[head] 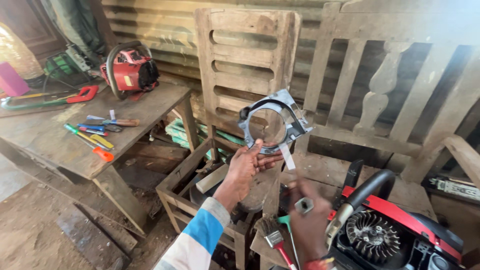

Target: The person cleans a black circular mechanical part using a metal tool to scrape the surface and a brush to remove debris. The person holds the part in one hand while manipulating the tools with the other, working over a wooden workbench in a workshop setting.

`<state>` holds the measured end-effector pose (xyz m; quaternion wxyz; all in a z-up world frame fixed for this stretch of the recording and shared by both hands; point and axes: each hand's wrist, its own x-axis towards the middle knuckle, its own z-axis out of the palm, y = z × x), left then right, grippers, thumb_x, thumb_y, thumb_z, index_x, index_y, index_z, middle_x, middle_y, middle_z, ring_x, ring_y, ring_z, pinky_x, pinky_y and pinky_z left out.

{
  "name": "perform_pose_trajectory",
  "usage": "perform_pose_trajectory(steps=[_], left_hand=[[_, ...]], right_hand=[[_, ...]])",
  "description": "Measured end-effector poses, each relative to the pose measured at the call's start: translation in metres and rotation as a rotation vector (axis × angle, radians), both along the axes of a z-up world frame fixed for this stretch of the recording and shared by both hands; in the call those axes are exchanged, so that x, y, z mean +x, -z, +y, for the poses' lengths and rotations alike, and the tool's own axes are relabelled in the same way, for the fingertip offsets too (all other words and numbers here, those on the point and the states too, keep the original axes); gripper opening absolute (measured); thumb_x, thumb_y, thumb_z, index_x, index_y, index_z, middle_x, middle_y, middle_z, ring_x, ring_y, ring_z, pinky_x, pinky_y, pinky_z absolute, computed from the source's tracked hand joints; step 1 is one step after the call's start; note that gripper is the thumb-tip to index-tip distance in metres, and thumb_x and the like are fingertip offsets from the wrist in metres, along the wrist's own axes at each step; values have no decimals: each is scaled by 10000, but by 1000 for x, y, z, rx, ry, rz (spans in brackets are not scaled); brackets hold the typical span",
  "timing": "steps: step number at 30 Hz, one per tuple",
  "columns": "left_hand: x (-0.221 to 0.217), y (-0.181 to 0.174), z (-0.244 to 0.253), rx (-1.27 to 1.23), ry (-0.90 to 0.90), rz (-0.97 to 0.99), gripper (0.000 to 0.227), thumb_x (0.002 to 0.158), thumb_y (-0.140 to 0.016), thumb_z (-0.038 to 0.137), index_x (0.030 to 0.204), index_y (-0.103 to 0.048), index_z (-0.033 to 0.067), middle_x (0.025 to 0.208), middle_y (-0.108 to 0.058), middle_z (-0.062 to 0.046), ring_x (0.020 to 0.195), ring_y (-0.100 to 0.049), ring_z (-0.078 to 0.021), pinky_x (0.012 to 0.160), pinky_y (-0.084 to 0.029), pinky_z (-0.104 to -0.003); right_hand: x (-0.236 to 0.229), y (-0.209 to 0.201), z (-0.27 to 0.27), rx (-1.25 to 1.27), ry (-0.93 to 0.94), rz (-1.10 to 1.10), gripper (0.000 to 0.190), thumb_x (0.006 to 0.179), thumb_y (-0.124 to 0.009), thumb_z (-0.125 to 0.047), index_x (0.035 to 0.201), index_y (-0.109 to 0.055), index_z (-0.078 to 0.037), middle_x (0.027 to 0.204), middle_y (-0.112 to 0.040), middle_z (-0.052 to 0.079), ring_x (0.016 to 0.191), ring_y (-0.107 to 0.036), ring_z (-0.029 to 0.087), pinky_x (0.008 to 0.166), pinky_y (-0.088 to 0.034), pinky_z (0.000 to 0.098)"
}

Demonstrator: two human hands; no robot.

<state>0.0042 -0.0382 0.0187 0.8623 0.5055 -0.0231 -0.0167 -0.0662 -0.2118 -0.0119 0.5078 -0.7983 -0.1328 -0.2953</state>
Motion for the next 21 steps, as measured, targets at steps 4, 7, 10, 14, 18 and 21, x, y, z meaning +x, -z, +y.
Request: perform_pose_trajectory(steps=[4, 7, 10, 14, 18, 21], left_hand=[[-2, 2, 2, 11, -25, -5, 449, 1079, -459, 331, 1270, -626, -39, 1175, -757, -190, 1062, -750, -244, 881, -570, -316], [-2, 2, 0, -31, -27, -11, 428, 1057, -463, 313, 1278, -607, -25, 1180, -751, -181, 1063, -748, -239, 910, -601, -344], [-6, -2, 2, -34, -49, -66, 406, 1062, -476, 292, 1293, -599, -19, 1207, -739, -178, 1077, -737, -242, 919, -588, -345], [-11, -7, 0, -13, -18, -106, 396, 1067, -495, 290, 1319, -595, 2, 1233, -728, -173, 1110, -719, -242, 942, -560, -345], [-16, -12, -2, -10, -9, -112, 438, 1040, -508, 323, 1315, -600, -5, 1220, -732, -175, 1127, -723, -247, 975, -590, -377], [-18, -14, -3, 1, 19, -123, 451, 1039, -511, 328, 1337, -596, 1, 1236, -727, -172, 1134, -718, -250, 976, -578, -372]], right_hand=[[-8, -9, 6, -20, -20, -23, 294, 943, -659, -129, 1213, -737, -41, 807, -761, 157, 662, -743, 243, 606, -552, 347], [-11, -8, 0, -63, -32, 7, 289, 918, -684, -158, 1171, -759, -39, 820, -761, 152, 637, -736, 175, 588, -544, 325], [-14, -8, -3, 98, -124, 64, 279, 947, -683, -185, 1155, -756, -14, 844, -785, 101, 699, -699, 111, 621, -535, 287], [-16, -11, -6, 223, -119, 101, 309, 963, -675, -219, 1176, -752, -9, 821, -786, 69, 724, -669, 101, 647, -522, 268], [-15, -13, -5, 199, -99, 202, 325, 938, -686, -240, 1155, -775, -16, 645, -694, 45, 526, -564, 91, 490, -440, 277], [-13, -10, -4, 374, -167, 378, 347, 920, -690, -254, 1154, -787, -17, 509, -557, 36, 388, -444, 91, 363, -322, 300]])
